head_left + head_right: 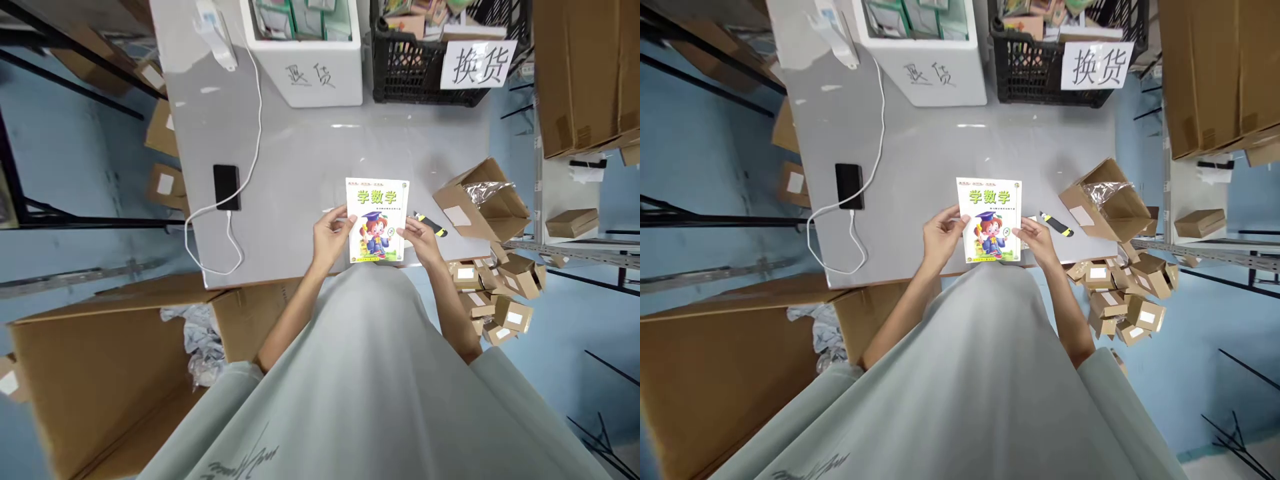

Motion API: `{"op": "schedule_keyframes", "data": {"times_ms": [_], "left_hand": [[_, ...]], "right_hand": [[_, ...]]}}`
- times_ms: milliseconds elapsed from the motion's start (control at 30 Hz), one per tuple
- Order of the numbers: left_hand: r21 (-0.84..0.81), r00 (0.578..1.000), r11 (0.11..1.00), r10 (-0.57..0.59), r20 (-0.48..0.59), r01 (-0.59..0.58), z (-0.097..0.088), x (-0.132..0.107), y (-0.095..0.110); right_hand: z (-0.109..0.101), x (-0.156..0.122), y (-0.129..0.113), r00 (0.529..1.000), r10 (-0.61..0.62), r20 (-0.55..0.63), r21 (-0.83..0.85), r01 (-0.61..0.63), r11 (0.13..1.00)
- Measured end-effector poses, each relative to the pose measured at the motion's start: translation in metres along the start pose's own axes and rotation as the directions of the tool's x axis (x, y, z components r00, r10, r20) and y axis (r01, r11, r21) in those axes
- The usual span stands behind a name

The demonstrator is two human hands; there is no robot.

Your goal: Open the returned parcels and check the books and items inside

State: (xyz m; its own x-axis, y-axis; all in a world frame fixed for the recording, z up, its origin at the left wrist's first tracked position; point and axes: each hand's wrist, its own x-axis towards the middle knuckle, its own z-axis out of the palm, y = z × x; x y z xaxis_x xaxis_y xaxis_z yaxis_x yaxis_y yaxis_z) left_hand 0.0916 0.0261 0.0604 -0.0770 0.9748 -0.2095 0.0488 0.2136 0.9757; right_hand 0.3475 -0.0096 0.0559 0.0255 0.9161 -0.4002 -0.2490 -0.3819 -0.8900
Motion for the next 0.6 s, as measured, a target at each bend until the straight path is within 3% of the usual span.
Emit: {"op": "schedule_keyframes", "data": {"times_ms": [100,167,233,367,467,600], "left_hand": [[-0.047,0.982,0.996,-0.070,0.175,0.080,0.013,0.009,0.012],[-0.006,0.935,0.983,-0.172,0.310,0.183,0.023,0.014,0.020],[0.022,0.895,0.969,-0.237,0.377,0.247,0.034,0.021,0.026],[-0.031,0.932,0.985,-0.153,0.329,0.172,0.055,0.048,0.039],[-0.094,0.962,0.988,-0.096,0.256,0.123,0.073,0.081,0.051],[-0.178,0.982,0.981,-0.041,0.187,0.075,0.101,0.143,0.075]], "right_hand": [[-0.001,0.003,-0.011,0.997,-0.008,-0.082,0.076,0.014,0.997],[-0.003,0.010,-0.022,0.993,-0.015,-0.115,0.133,0.030,0.991],[-0.007,0.021,-0.036,0.993,-0.039,-0.109,0.158,0.056,0.986],[-0.016,0.045,-0.064,0.995,-0.089,0.052,0.089,0.084,0.992],[-0.020,0.070,-0.081,0.987,-0.019,0.162,0.010,0.017,1.000],[-0.026,0.119,-0.114,0.988,-0.052,0.146,-0.061,0.061,0.996]]}}
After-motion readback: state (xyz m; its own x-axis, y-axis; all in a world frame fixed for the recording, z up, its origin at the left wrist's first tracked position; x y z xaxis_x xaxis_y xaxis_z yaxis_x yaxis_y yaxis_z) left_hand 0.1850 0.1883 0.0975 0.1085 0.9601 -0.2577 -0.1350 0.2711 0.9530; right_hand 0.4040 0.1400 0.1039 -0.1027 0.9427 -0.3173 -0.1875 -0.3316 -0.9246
